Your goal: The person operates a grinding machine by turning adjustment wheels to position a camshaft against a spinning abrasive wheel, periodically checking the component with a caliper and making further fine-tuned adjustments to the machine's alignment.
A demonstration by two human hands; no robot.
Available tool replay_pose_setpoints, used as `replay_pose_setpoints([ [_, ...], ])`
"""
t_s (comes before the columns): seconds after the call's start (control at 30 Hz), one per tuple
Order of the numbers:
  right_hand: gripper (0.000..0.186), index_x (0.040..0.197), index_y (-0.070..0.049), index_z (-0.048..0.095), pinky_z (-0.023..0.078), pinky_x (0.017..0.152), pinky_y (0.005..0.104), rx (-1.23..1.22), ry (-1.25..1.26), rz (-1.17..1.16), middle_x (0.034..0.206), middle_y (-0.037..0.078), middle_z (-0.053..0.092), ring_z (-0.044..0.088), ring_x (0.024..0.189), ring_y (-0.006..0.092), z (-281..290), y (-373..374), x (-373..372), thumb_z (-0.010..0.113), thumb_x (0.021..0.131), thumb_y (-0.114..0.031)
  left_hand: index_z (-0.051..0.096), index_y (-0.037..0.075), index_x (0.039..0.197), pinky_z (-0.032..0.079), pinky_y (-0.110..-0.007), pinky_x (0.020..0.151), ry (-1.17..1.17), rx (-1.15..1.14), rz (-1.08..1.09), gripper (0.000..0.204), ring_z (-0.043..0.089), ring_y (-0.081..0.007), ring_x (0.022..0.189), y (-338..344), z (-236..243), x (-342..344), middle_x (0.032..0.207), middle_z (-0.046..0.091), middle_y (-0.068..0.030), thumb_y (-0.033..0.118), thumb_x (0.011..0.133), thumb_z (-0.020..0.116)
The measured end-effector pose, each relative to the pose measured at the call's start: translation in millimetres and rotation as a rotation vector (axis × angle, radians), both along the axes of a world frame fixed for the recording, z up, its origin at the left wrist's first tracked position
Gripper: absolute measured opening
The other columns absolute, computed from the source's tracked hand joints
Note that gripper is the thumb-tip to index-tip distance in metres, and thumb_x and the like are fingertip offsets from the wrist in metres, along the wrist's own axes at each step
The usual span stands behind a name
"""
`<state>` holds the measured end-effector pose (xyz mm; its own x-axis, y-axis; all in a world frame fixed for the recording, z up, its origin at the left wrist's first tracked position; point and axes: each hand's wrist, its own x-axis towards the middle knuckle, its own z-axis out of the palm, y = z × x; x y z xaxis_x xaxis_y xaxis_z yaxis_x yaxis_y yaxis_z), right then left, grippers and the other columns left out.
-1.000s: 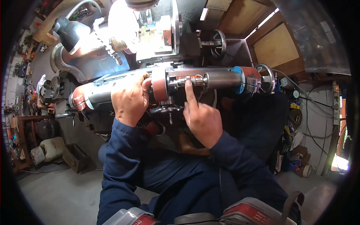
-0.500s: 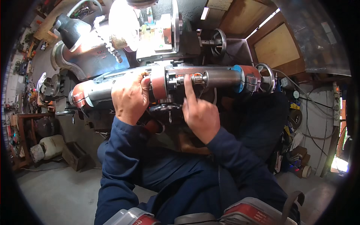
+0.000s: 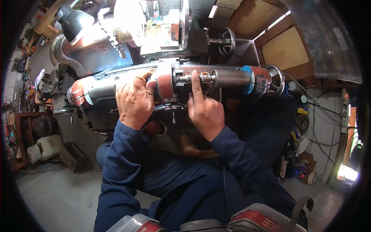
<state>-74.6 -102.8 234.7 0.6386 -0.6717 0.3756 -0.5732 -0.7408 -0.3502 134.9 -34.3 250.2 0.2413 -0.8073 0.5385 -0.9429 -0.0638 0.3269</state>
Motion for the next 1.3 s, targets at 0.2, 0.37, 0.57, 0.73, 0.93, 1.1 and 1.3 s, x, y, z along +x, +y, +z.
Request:
replay_pose_setpoints([
  [0.2,0.079,0.153,0.001,0.028,0.048,0.045,0.0438,-0.012,0.005,0.021,0.055,0.014,0.057,0.059,0.046,0.0288,2,-4,2,0.066,0.084,-0.006,0.06,0.008,0.11,0.041,-0.042,0.083,0.047,-0.022,-0.021,0.019,0.062,-0.0322,0.086,4,0,-2,0.092,0.065,-0.0106,0.022,0.096,0.06],
  [0.37,0.074,0.151,0.0,0.034,0.048,0.046,0.0434,0.07,0.031,0.007,0.055,0.014,0.057,0.059,0.045,0.029,5,-4,2,0.066,0.085,-0.009,0.058,0.009,0.112,0.04,-0.043,0.092,0.062,-0.088,-0.102,0.022,0.062,-0.0325,0.1,5,1,-1,0.107,0.066,-0.0122,0.017,0.093,0.065],
  [0.57,0.077,0.152,0.0,0.034,0.048,0.044,0.0425,-0.024,-0.071,0.013,0.052,0.012,0.054,0.057,0.044,0.0263,8,-2,2,0.066,0.082,-0.003,0.058,0.008,0.111,0.039,-0.044,0.096,0.167,0.018,-0.121,0.024,0.062,-0.0324,0.103,12,9,0,0.112,0.067,-0.0118,0.012,0.09,0.068],
  [0.73,0.074,0.151,-0.001,0.036,0.05,0.048,0.0402,-0.008,0.048,0.005,0.055,0.009,0.055,0.059,0.048,0.0244,11,-1,-1,0.064,0.083,-0.007,0.059,0.007,0.104,0.039,-0.042,0.089,0.201,0.048,-0.164,0.018,0.061,-0.0326,0.096,11,20,2,0.108,0.066,-0.0096,0.01,0.089,0.068],
  [0.93,0.073,0.151,-0.002,0.037,0.052,0.05,0.0379,0.119,0.213,0.011,0.061,0.007,0.057,0.061,0.053,0.0225,11,-1,-3,0.064,0.083,-0.01,0.062,0.006,0.096,0.04,-0.042,0.089,0.236,0.053,-0.204,0.014,0.059,-0.0333,0.096,6,30,4,0.104,0.065,-0.0101,0.009,0.085,0.07],
  [1.1,0.074,0.151,-0.003,0.038,0.053,0.049,0.0379,-0.022,-0.007,0.002,0.058,0.007,0.056,0.061,0.051,0.0218,9,-2,-2,0.064,0.082,-0.008,0.06,0.003,0.09,0.041,-0.042,0.092,0.235,0.128,-0.22,0.015,0.059,-0.0331,0.102,6,36,6,0.106,0.065,-0.0121,0.002,0.08,0.072],
  [1.3,0.072,0.15,-0.003,0.04,0.052,0.048,0.0364,-0.001,0.095,-0.018,0.057,0.006,0.055,0.061,0.051,0.0207,12,-1,-5,0.063,0.082,-0.008,0.064,0.004,0.08,0.045,-0.043,0.088,0.119,0.151,-0.157,0.019,0.059,-0.0345,0.1,5,36,4,0.102,0.064,-0.0115,0.002,0.066,0.077],
])
